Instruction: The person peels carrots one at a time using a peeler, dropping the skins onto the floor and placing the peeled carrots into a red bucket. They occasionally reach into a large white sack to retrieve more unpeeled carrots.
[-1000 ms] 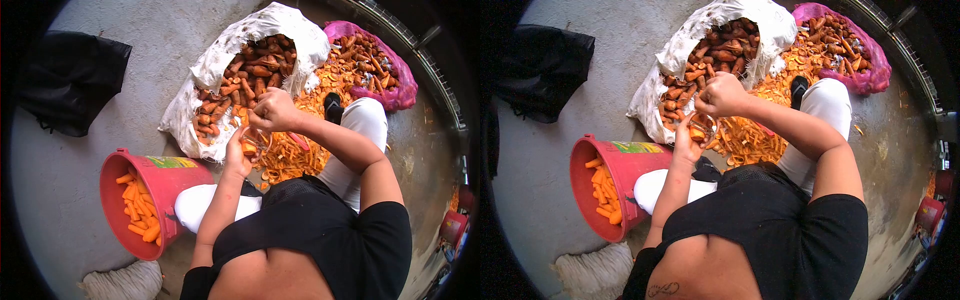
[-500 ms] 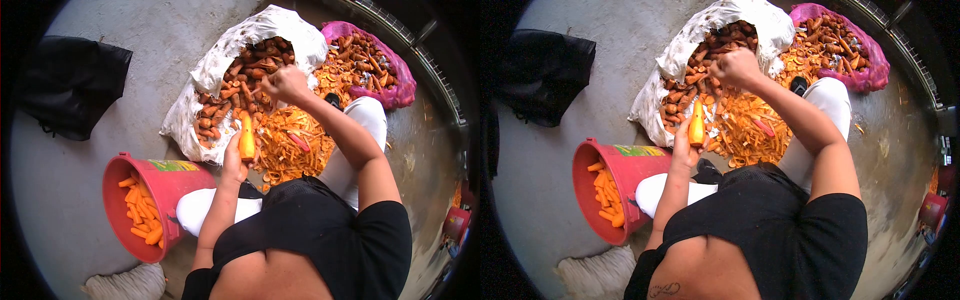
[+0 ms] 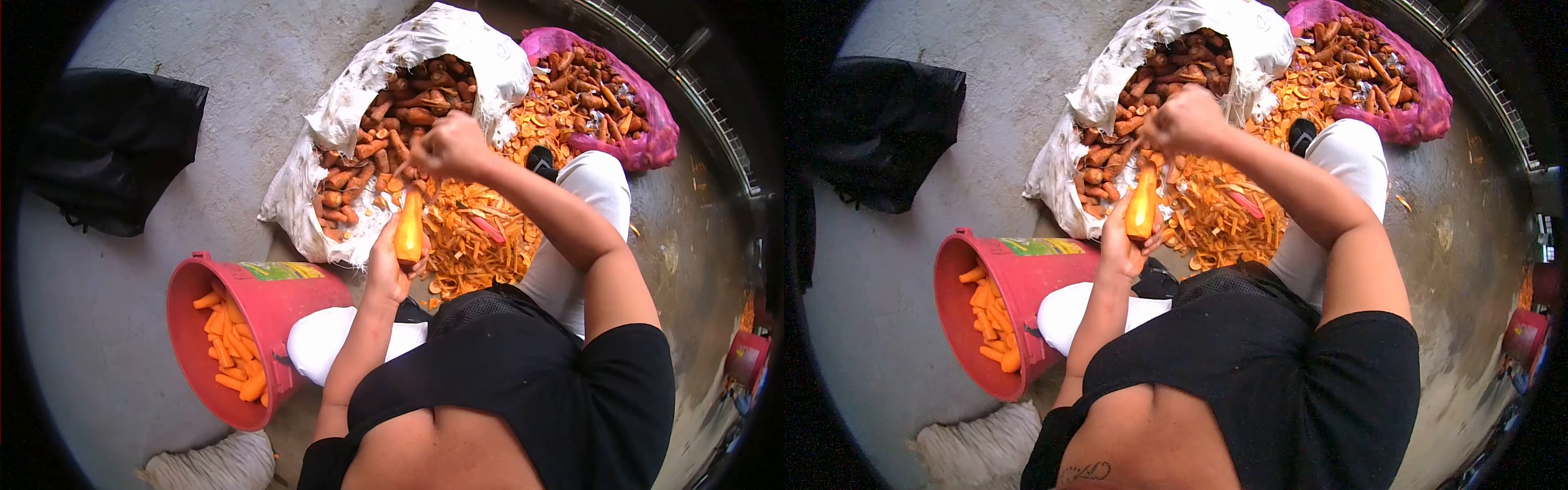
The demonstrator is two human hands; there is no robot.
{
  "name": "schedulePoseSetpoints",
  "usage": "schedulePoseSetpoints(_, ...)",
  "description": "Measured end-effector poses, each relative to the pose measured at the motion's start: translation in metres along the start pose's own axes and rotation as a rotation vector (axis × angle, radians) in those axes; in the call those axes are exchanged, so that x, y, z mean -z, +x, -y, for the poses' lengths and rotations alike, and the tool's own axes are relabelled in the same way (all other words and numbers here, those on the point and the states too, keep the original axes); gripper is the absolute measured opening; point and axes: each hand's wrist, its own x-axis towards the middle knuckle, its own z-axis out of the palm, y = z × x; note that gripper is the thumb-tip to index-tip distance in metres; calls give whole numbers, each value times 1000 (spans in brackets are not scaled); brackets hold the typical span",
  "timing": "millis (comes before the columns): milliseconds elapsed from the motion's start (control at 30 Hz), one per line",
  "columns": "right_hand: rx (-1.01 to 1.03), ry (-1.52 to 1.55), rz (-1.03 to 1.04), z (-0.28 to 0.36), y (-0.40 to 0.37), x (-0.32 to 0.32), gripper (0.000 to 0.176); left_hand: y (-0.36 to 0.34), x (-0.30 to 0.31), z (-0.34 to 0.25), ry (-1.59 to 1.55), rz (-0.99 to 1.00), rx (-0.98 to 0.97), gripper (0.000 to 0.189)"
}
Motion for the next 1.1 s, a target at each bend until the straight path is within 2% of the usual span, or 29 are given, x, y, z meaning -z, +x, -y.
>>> schedulePoseSetpoints(33, -95, -143, 97, -17, 7, -1, 40, -2, -2, -1, 9, 27, 1, 41)
schedulePoseSetpoints(67, -121, -222, 65, -34, 8, -4, 42, -3, -4, -3, 17, 55, 0, 42)
schedulePoseSetpoints(100, -235, -212, 67, -43, 9, -4, 43, -3, -6, -4, 26, 83, -1, 43)
schedulePoseSetpoints(167, -331, -289, 85, -55, 9, -10, 44, -3, -7, -7, 24, 48, 0, 43)
schedulePoseSetpoints(267, -319, -110, 42, -21, 9, 6, 47, -2, -14, -12, -50, -1, 2, 43)
schedulePoseSetpoints(300, -322, 1, 116, -7, 10, 17, 44, -1, -17, -13, -83, -15, 4, 43)
schedulePoseSetpoints(367, -303, 190, 53, 13, 4, 18, 41, 4, -10, -9, -86, -132, 7, 43)
schedulePoseSetpoints(400, -235, 292, 54, 22, 1, 24, 38, 7, -5, -6, -88, -191, 8, 43)
schedulePoseSetpoints(433, -46, 178, -46, 26, -3, 20, 36, 9, 2, -5, -99, -140, -9, 41)
schedulePoseSetpoints(500, 49, 284, -83, 42, -14, 20, 32, 9, 8, -6, -116, -35, -39, 38)
schedulePoseSetpoints(533, 149, 255, -122, 44, -19, 13, 32, 6, 1, -7, -114, -242, -41, 34)
schedulePoseSetpoints(567, 207, 251, -114, 48, -22, 11, 33, 6, 2, -7, -113, -220, -11, 34)
schedulePoseSetpoints(633, 236, 258, -104, 50, -23, 11, 33, 7, 3, -8, -108, -174, 50, 33)
schedulePoseSetpoints(733, 225, 223, -105, 43, -19, 11, 32, 4, -5, -7, -87, -90, -11, 35)
schedulePoseSetpoints(833, 81, 130, -154, 14, -10, 1, 38, 0, -2, -5, -56, 0, -3, 38)
schedulePoseSetpoints(900, -129, -88, 62, -24, 1, -4, 43, -4, -4, -7, -34, 67, 19, 41)
schedulePoseSetpoints(967, -314, -176, 156, -57, 2, -11, 44, -10, -16, -13, -22, 141, 29, 46)
schedulePoseSetpoints(1000, -292, -227, 119, -58, 2, -4, 45, -10, -16, -13, -21, 143, 25, 47)
schedulePoseSetpoints(1100, -430, -76, 96, -40, 4, 5, 46, -7, -15, -14, -67, 136, 22, 50)
